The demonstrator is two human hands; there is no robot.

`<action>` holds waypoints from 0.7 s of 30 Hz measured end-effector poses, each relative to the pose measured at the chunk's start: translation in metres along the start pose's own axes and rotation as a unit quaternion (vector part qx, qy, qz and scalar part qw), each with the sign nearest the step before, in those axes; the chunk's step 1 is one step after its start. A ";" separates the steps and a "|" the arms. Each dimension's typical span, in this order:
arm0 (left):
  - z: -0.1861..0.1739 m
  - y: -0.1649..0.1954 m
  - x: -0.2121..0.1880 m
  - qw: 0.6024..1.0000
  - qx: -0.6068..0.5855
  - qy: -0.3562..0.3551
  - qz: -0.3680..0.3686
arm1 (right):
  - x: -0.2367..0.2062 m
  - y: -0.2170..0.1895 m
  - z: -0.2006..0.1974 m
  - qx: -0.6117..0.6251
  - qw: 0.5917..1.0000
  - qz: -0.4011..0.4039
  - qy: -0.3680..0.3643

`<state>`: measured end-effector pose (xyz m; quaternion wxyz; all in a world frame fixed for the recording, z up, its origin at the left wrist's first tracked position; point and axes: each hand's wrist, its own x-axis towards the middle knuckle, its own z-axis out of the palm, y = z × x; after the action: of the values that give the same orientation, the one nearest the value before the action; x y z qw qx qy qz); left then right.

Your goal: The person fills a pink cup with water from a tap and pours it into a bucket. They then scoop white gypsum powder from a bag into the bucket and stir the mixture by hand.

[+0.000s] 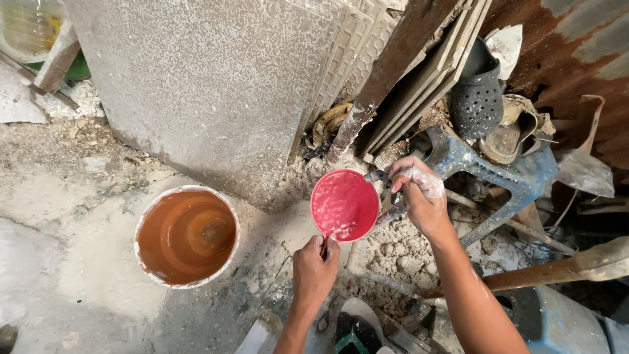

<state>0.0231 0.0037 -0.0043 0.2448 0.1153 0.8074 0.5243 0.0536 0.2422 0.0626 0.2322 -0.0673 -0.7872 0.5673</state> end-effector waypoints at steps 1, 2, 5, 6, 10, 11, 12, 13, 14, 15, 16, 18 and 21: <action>0.000 -0.001 0.000 1.000 -0.002 -0.001 -0.005 | 0.000 0.001 0.000 0.008 1.000 0.001 0.002; 0.000 -0.002 0.000 1.000 -0.004 -0.003 -0.009 | -0.001 0.001 0.000 0.017 1.000 0.002 0.004; -0.001 -0.001 0.000 1.000 0.001 -0.010 -0.021 | -0.002 0.004 0.000 0.035 0.999 0.012 0.013; -0.001 0.000 0.001 1.000 0.005 -0.012 -0.025 | -0.002 0.005 0.000 0.040 0.999 0.016 0.017; -0.006 0.005 -0.002 1.000 -0.004 0.014 -0.008 | -0.002 0.009 -0.001 0.023 1.000 -0.014 0.010; -0.008 0.006 -0.004 1.000 -0.010 0.024 -0.001 | -0.002 0.009 -0.002 0.026 0.999 -0.021 0.008; -0.010 0.006 -0.005 0.999 -0.015 0.034 0.006 | -0.002 0.008 -0.002 0.029 0.999 -0.027 0.005; -0.012 0.007 -0.005 0.999 -0.018 0.041 0.014 | -0.002 0.007 -0.002 0.027 0.999 -0.024 0.008; -0.016 0.007 -0.005 0.998 -0.020 0.049 0.023 | -0.001 0.006 -0.003 0.024 0.999 -0.022 0.010; -0.019 0.006 -0.005 0.998 -0.022 0.056 0.031 | 0.000 0.004 -0.003 0.022 0.999 -0.020 0.012; -0.024 0.005 -0.006 0.997 -0.024 0.065 0.039 | 0.001 0.002 -0.004 0.005 1.000 -0.027 0.007; -0.035 0.000 -0.007 0.994 -0.030 0.086 0.055 | 0.003 -0.003 -0.005 -0.027 0.999 -0.042 -0.005; -0.057 -0.010 -0.011 0.997 -0.008 0.082 -0.008 | 0.005 -0.010 -0.003 -0.189 0.978 -0.077 0.049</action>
<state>0.0036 -0.0505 0.0091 0.1826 0.0638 0.8214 0.5365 0.0524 0.2431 0.0744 0.2963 -0.0771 -0.8707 0.3848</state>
